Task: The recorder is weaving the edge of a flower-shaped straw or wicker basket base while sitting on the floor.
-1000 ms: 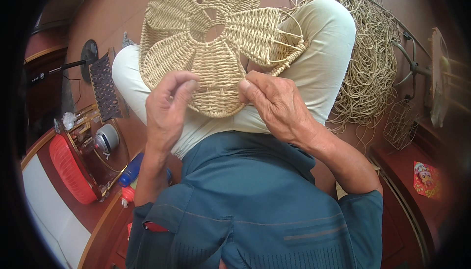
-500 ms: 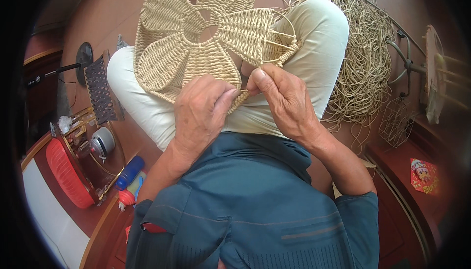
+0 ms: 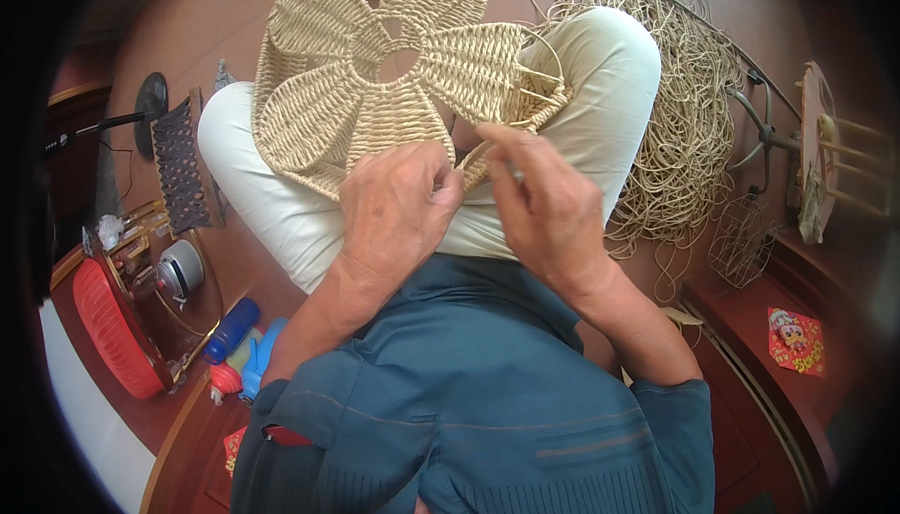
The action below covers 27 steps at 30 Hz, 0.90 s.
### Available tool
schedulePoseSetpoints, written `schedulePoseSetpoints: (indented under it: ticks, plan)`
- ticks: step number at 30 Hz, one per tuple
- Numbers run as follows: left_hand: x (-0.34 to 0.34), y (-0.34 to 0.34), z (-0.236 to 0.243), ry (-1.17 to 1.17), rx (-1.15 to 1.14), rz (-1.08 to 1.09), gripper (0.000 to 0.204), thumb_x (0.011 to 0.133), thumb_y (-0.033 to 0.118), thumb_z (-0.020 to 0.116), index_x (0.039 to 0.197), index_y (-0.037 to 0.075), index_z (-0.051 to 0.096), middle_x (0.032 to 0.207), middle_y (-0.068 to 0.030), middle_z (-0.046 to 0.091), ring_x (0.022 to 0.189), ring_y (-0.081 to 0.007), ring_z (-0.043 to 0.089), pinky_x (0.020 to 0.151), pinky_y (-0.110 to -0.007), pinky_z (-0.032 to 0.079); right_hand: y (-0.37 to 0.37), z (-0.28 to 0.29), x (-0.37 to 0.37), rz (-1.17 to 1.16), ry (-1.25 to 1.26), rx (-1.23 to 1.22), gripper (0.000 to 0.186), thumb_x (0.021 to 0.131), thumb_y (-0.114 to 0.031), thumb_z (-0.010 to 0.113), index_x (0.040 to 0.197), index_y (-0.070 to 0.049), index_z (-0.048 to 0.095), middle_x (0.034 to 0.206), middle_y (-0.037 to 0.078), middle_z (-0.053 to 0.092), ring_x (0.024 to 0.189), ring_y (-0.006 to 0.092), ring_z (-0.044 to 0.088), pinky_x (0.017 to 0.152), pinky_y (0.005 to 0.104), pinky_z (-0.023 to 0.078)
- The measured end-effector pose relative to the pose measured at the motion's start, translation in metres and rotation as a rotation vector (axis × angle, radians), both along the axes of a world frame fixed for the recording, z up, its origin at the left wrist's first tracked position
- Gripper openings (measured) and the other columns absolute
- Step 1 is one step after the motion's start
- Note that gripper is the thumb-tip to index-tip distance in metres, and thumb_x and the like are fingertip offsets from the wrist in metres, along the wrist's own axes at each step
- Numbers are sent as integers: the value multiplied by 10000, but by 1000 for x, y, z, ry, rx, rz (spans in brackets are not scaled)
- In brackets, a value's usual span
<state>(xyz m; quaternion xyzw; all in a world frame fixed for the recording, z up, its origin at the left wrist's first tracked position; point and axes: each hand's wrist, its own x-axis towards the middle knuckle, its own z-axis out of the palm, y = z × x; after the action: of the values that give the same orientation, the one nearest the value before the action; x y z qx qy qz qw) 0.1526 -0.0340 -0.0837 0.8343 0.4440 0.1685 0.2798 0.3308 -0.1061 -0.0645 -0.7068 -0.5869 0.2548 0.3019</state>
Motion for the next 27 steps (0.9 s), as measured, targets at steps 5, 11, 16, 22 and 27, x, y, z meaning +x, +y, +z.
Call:
schedulePoseSetpoints:
  ticks: [5, 11, 16, 22, 27]
  plan:
    - [0, -2, -3, -22, 42, 16, 188, 913, 199, 792, 831, 101, 654, 765, -84, 679, 761, -330, 685, 745, -465, 502, 6, -9, -9, 115, 47, -50, 409, 1009, 18, 629, 1416, 7, 672, 1131, 186, 810, 951, 383, 800, 788, 453, 635]
    - [-4, -6, -8, -21, 82, 21, 183, 914, 180, 806, 842, 100, 657, 775, -69, 674, 758, -304, 674, 740, -457, 492, 22, -1, 0, 202, 192, -248, 505, 994, -15, 600, 1493, 61, 583, 1119, 222, 803, 1006, 426, 784, 898, 494, 610]
    - [-21, -6, -7, -146, 49, 7, 111, 924, 119, 818, 939, 82, 715, 819, -65, 665, 755, -290, 655, 729, -442, 488, 28, 4, 4, 240, 339, -351, 561, 999, -17, 542, 1543, 110, 493, 1104, 285, 772, 1083, 459, 762, 953, 507, 578]
    - [-34, -7, -3, -166, -60, 26, 142, 931, 78, 820, 1055, 59, 754, 845, -62, 645, 726, -235, 625, 710, -395, 501, 39, -8, 4, 247, 492, -493, 642, 1036, 1, 550, 1651, 99, 393, 1074, 107, 664, 811, 129, 626, 703, 314, 542]
    - [-33, -7, -2, -162, -64, 19, 152, 938, 68, 817, 1074, 50, 753, 861, -57, 643, 711, -211, 616, 697, -372, 505, 43, -14, 2, 180, 659, -609, 633, 1055, 1, 552, 1656, 96, 377, 1020, 50, 584, 762, 94, 570, 619, 286, 501]
